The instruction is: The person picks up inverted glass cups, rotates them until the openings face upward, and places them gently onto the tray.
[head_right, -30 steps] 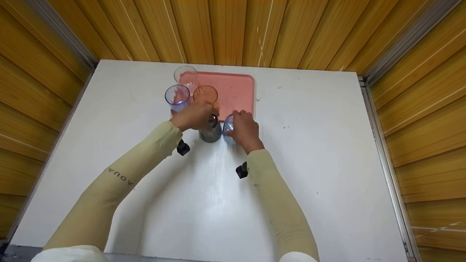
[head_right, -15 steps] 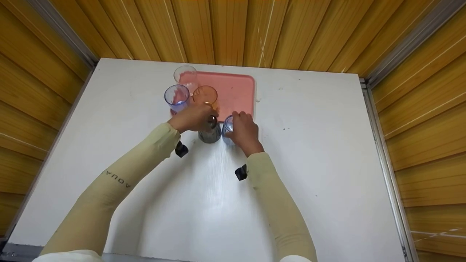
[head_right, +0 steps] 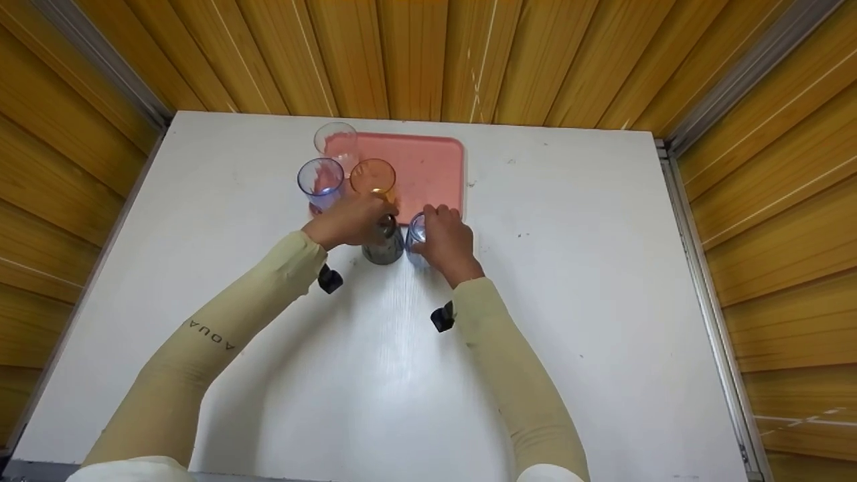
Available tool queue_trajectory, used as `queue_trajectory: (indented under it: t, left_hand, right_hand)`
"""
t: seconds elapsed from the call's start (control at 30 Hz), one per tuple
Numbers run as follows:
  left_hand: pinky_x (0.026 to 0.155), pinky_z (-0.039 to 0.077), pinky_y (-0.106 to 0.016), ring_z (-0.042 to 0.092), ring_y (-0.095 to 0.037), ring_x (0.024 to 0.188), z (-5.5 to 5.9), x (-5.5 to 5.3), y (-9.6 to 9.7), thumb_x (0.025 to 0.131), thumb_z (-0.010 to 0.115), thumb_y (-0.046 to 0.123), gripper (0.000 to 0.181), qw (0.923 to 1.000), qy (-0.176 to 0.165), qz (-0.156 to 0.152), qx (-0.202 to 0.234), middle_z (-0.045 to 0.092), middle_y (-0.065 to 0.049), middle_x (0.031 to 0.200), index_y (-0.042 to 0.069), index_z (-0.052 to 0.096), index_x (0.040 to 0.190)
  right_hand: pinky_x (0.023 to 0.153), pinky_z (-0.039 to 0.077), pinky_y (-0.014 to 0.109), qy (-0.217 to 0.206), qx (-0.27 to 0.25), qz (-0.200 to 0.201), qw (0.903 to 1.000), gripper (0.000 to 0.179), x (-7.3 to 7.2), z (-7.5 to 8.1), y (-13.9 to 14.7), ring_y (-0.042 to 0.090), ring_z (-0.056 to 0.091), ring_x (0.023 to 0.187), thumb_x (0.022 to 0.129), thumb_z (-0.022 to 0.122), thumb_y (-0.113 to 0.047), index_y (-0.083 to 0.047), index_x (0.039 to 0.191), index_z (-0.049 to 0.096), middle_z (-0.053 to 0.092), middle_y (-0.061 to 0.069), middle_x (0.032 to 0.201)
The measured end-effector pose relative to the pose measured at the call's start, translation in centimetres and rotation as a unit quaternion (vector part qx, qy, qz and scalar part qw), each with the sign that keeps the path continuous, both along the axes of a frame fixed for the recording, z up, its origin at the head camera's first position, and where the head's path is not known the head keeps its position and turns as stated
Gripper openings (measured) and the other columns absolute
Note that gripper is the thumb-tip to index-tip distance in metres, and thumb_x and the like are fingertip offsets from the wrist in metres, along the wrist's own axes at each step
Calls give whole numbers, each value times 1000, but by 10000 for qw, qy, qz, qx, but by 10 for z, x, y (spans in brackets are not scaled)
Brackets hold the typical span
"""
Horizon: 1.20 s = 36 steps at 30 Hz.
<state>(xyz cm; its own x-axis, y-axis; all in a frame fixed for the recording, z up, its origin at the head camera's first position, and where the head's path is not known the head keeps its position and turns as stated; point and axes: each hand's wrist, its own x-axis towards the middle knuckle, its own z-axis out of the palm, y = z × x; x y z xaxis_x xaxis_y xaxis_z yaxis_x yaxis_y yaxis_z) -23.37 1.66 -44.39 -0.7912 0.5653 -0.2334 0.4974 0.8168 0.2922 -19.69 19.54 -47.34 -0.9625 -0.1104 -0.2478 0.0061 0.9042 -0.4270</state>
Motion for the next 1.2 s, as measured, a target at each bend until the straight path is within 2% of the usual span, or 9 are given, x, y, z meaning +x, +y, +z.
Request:
queue_trajectory:
  t: [0.27, 0.4, 0.53, 0.67, 0.9, 1.2]
  left_hand:
    - [93, 55, -41, 63, -22, 102, -5, 1, 1, 80, 77, 18, 46, 9996, 18, -162, -234, 65, -5, 115, 19, 64, 124]
    - [93, 55, -42, 63, -23, 106, -5, 2, 1, 81, 77, 23, 50, 9992, -21, -219, -333, 64, -5, 120, 20, 61, 128]
    - [95, 54, -41, 62, -22, 108, -4, 2, 0, 80, 78, 31, 54, 9994, 17, -261, -235, 62, -4, 124, 20, 59, 129]
    - [99, 52, -41, 61, -21, 112, -4, 3, -1, 78, 79, 41, 64, 9996, -67, -257, 29, 60, -3, 130, 21, 56, 134]
    - [104, 48, -44, 55, -21, 124, -6, 5, 1, 74, 78, 53, 81, 9991, -295, -116, 269, 52, -1, 142, 25, 46, 143]
    - [108, 44, -44, 52, -23, 129, -10, 5, 5, 73, 74, 60, 88, 9988, -25, -301, 378, 49, -2, 145, 23, 42, 146]
  right_hand:
    - [105, 46, 50, -253, -219, -152, 9993, 76, 1, 2, 5, 31, 49, 125, 79, 80, -24, -13, 144, 41, 51, 12, 135]
    - [105, 45, 50, -190, -276, -132, 9994, 75, 2, 5, 8, 31, 49, 126, 80, 80, -27, -12, 143, 42, 52, 13, 137]
    - [107, 43, 51, -84, -303, -119, 9994, 76, 1, 8, 11, 31, 50, 127, 80, 79, -30, -10, 143, 43, 52, 13, 139]
    - [109, 40, 52, -170, -395, -259, 9987, 77, 1, 11, 14, 31, 47, 131, 81, 78, -34, -12, 144, 41, 49, 12, 143]
    - [103, 47, 50, -236, -576, -503, 9968, 79, 3, 15, 20, 29, 52, 125, 80, 77, -42, -13, 145, 40, 51, 10, 141]
    - [103, 48, 48, -94, -687, -602, 9958, 84, 7, 22, 25, 28, 52, 125, 80, 75, -48, -12, 146, 39, 51, 10, 140]
